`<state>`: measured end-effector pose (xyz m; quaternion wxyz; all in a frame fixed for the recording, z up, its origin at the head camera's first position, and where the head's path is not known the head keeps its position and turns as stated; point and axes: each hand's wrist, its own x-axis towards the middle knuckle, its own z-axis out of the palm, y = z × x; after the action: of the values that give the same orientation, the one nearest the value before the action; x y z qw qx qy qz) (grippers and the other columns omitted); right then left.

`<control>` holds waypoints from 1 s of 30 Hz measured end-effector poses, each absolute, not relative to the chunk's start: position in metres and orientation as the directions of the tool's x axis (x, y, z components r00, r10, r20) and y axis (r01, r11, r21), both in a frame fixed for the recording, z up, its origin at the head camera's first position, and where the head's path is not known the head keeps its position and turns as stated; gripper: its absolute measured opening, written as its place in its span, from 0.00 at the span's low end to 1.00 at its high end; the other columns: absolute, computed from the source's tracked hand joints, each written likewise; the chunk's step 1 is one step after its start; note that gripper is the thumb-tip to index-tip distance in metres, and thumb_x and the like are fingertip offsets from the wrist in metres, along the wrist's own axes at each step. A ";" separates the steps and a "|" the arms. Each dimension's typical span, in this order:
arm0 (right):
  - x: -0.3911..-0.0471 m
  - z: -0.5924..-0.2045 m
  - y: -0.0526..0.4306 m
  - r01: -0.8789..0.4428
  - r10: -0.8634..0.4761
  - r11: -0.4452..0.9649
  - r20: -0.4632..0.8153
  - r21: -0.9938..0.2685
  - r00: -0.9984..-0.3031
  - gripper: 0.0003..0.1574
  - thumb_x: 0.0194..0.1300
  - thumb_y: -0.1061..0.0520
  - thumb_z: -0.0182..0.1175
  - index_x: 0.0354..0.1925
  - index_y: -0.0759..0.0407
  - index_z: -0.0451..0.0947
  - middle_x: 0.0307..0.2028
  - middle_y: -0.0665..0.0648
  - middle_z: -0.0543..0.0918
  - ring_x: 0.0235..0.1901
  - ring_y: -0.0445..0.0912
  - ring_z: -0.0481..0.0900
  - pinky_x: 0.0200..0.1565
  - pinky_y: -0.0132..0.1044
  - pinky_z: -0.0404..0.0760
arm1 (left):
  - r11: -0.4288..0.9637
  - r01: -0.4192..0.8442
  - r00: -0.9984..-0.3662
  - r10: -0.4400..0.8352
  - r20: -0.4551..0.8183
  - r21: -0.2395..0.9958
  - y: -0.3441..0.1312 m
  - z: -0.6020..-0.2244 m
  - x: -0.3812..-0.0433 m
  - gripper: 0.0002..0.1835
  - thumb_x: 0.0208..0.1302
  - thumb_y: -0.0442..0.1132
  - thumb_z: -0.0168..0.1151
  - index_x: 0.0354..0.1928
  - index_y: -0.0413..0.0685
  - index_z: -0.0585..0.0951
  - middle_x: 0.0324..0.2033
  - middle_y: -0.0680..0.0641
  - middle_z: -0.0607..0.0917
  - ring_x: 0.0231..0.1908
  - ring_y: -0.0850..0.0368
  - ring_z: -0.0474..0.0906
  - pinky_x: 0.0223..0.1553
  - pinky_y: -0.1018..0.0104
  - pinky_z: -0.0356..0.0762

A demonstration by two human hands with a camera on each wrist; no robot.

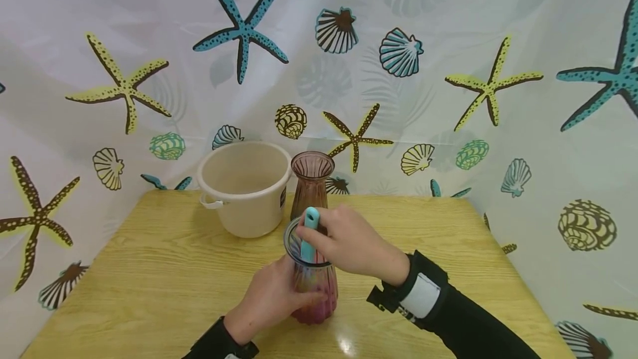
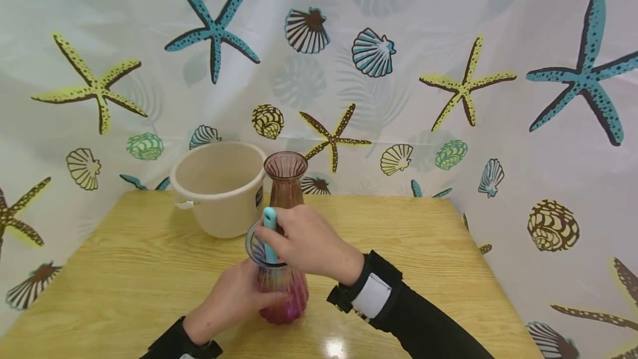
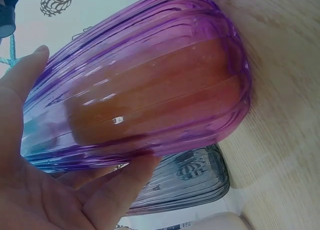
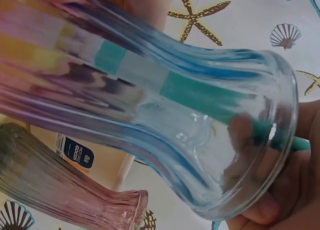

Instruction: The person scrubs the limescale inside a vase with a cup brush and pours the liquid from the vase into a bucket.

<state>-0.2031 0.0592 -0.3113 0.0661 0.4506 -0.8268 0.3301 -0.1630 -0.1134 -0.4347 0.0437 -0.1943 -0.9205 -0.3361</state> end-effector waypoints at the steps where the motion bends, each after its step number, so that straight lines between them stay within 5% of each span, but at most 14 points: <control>1: -0.203 -0.311 0.059 -0.790 -0.701 0.382 0.407 -0.479 -0.586 0.16 0.71 0.50 0.53 0.24 0.50 0.71 0.11 0.44 0.62 0.10 0.35 0.60 0.15 0.27 0.60 | 0.699 0.387 -0.921 0.327 0.212 0.601 -0.113 -0.434 -0.163 0.48 0.48 0.70 0.63 0.67 0.56 0.59 0.51 0.53 0.79 0.47 0.61 0.74 0.43 0.57 0.79; 7: -0.204 -0.313 0.059 -0.792 -0.689 0.430 0.410 -0.433 -0.598 0.12 0.71 0.49 0.52 0.30 0.49 0.75 0.14 0.44 0.70 0.12 0.34 0.63 0.16 0.27 0.63 | 0.704 0.382 -0.923 0.323 0.209 0.599 -0.113 -0.434 -0.163 0.47 0.48 0.72 0.62 0.65 0.56 0.60 0.50 0.53 0.80 0.46 0.61 0.75 0.42 0.57 0.79; 20: -0.207 -0.311 0.061 -0.815 -0.668 0.505 0.470 -0.284 -0.578 0.24 0.70 0.50 0.53 0.16 0.48 0.61 0.11 0.44 0.62 0.11 0.34 0.60 0.14 0.28 0.58 | 0.711 0.375 -0.926 0.313 0.210 0.594 -0.115 -0.436 -0.163 0.49 0.47 0.74 0.60 0.66 0.55 0.60 0.50 0.52 0.80 0.46 0.59 0.76 0.39 0.56 0.79; 30: -0.205 -0.304 0.066 -0.799 -0.714 0.435 0.381 -0.415 -0.587 0.30 0.69 0.50 0.54 0.11 0.49 0.59 0.08 0.43 0.62 0.07 0.34 0.61 0.14 0.27 0.59 | 0.694 0.358 -0.931 0.319 0.178 0.625 -0.115 -0.436 -0.163 0.48 0.47 0.71 0.63 0.66 0.56 0.60 0.50 0.53 0.79 0.48 0.60 0.74 0.43 0.56 0.78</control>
<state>-0.2053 0.0664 -0.3044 0.0743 0.4485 -0.8438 0.2852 -0.1634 -0.1148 -0.4362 0.0280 -0.1840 -0.9199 -0.3453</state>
